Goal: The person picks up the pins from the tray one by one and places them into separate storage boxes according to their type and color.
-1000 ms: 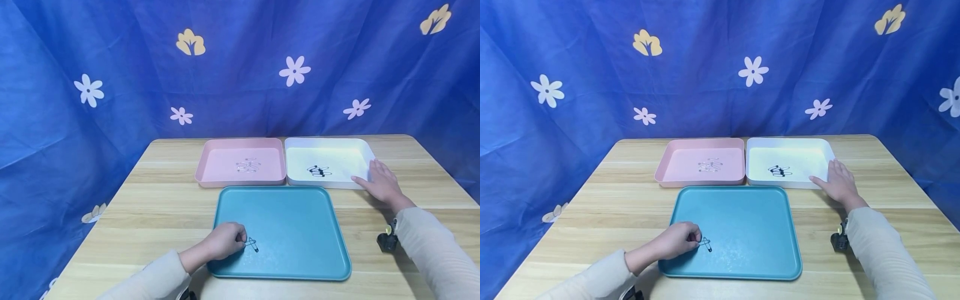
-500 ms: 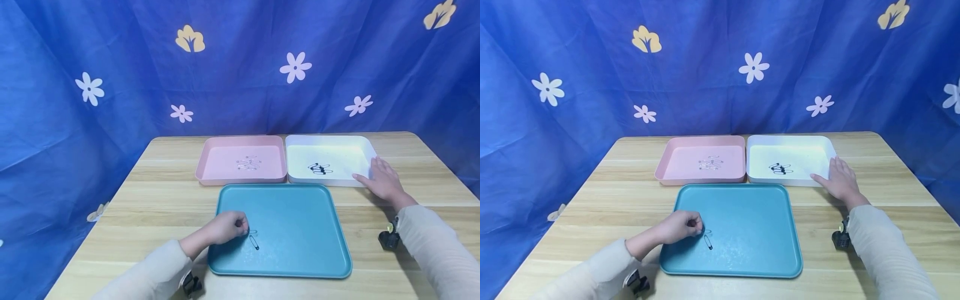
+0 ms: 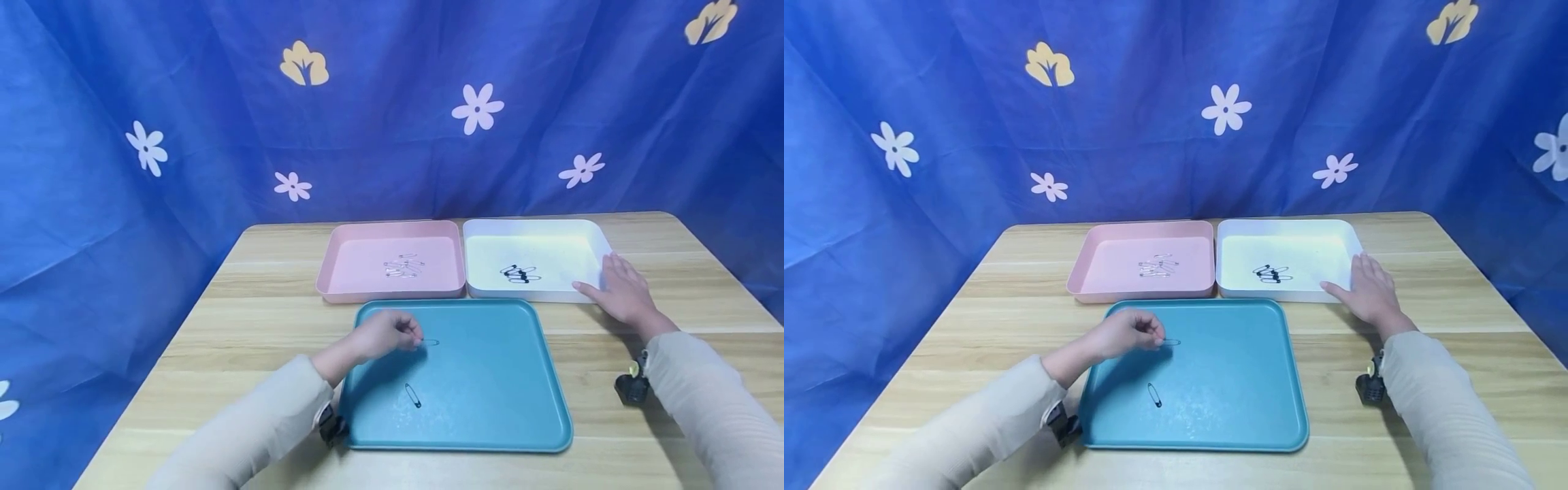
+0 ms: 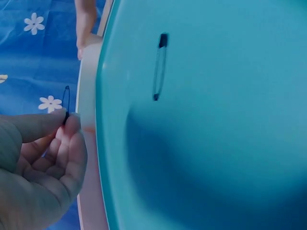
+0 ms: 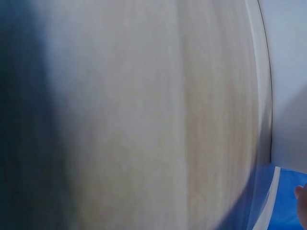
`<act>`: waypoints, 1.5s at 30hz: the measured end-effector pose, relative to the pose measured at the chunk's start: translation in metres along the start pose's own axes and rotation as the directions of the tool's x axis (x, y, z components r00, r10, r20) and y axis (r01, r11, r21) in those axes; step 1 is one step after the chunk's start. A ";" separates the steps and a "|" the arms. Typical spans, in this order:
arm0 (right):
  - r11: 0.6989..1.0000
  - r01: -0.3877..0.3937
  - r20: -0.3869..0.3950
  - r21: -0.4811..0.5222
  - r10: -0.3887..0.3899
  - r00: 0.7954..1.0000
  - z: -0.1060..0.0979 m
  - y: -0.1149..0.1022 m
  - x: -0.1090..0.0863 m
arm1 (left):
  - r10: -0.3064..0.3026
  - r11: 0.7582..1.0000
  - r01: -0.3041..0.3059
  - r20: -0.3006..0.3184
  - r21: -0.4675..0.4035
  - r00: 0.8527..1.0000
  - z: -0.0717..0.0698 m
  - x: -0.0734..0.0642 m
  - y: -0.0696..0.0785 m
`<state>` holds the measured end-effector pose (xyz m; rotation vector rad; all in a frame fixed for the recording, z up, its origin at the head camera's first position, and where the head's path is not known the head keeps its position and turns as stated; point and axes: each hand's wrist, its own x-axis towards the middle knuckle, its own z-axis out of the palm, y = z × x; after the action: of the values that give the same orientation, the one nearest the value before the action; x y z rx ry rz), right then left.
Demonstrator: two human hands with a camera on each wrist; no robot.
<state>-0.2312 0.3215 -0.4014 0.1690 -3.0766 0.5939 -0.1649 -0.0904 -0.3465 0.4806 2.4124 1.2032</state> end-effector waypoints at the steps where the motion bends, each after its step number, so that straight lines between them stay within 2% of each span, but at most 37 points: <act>1: 1.000 0.000 0.000 0.000 0.000 1.000 0.000 0.000 0.000 | -0.006 1.000 0.006 0.000 -0.013 1.000 -0.001 0.004 0.002; 4: 1.000 0.001 0.001 0.003 -0.001 1.000 0.001 -0.002 0.000 | -0.030 0.999 0.029 -0.005 -0.036 1.000 -0.002 0.018 0.007; 8: 1.000 0.000 0.003 0.000 0.000 1.000 0.002 -0.002 0.000 | -0.028 0.997 0.027 -0.012 -0.070 1.000 -0.002 0.037 0.015; 14: 1.000 -0.009 -0.005 -0.012 0.009 1.000 0.003 -0.001 0.001 | 0.005 0.999 -0.007 -0.048 -0.053 0.999 0.000 0.067 0.028; 20: 1.000 -0.006 0.004 -0.012 0.006 1.000 0.001 0.000 0.000 | 0.011 0.994 -0.016 -0.046 -0.112 0.999 0.007 0.096 0.040; 25: 1.000 0.006 0.004 -0.018 -0.006 1.000 -0.001 0.001 -0.003 | 0.019 0.998 -0.023 -0.060 -0.059 0.998 0.013 0.117 0.048; 28: 1.000 0.019 -0.006 -0.017 -0.020 1.000 -0.001 0.002 -0.003 | 0.021 1.000 -0.022 -0.084 -0.005 0.996 0.017 0.129 0.052; 30: 0.999 0.028 -0.011 -0.015 -0.029 1.000 0.000 0.002 -0.003 | 0.016 1.000 -0.016 -0.103 -0.001 0.995 0.019 0.135 0.053; 32: 0.999 0.034 -0.014 -0.013 -0.034 0.999 0.001 0.003 -0.002 | -0.003 0.999 -0.002 -0.117 -0.048 0.993 0.023 0.142 0.053; 35: 0.999 0.033 -0.010 -0.011 -0.033 0.999 0.002 0.003 -0.001 | -0.041 0.986 0.019 -0.131 -0.167 0.991 0.029 0.151 0.054; 37: 1.000 0.029 -0.009 -0.011 -0.030 1.000 0.002 0.002 -0.001 | -0.063 0.979 0.032 -0.149 -0.203 0.987 0.033 0.157 0.055; 39: 1.000 0.028 -0.009 -0.014 -0.028 1.000 0.002 0.001 0.000 | -0.070 0.983 0.039 -0.172 -0.181 0.983 0.036 0.163 0.056; 42: 0.999 0.026 -0.010 -0.021 -0.026 1.000 0.001 0.000 0.001 | -0.043 0.997 0.031 -0.197 -0.064 0.979 0.040 0.172 0.058; 45: 0.999 0.026 -0.011 -0.029 -0.026 1.000 0.000 -0.001 0.001 | -0.015 1.000 0.020 -0.198 0.021 0.980 0.044 0.181 0.059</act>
<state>-0.2317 0.3211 -0.4009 0.2043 -3.0655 0.5476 -0.2912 0.0580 -0.3583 0.3604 2.5936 1.2715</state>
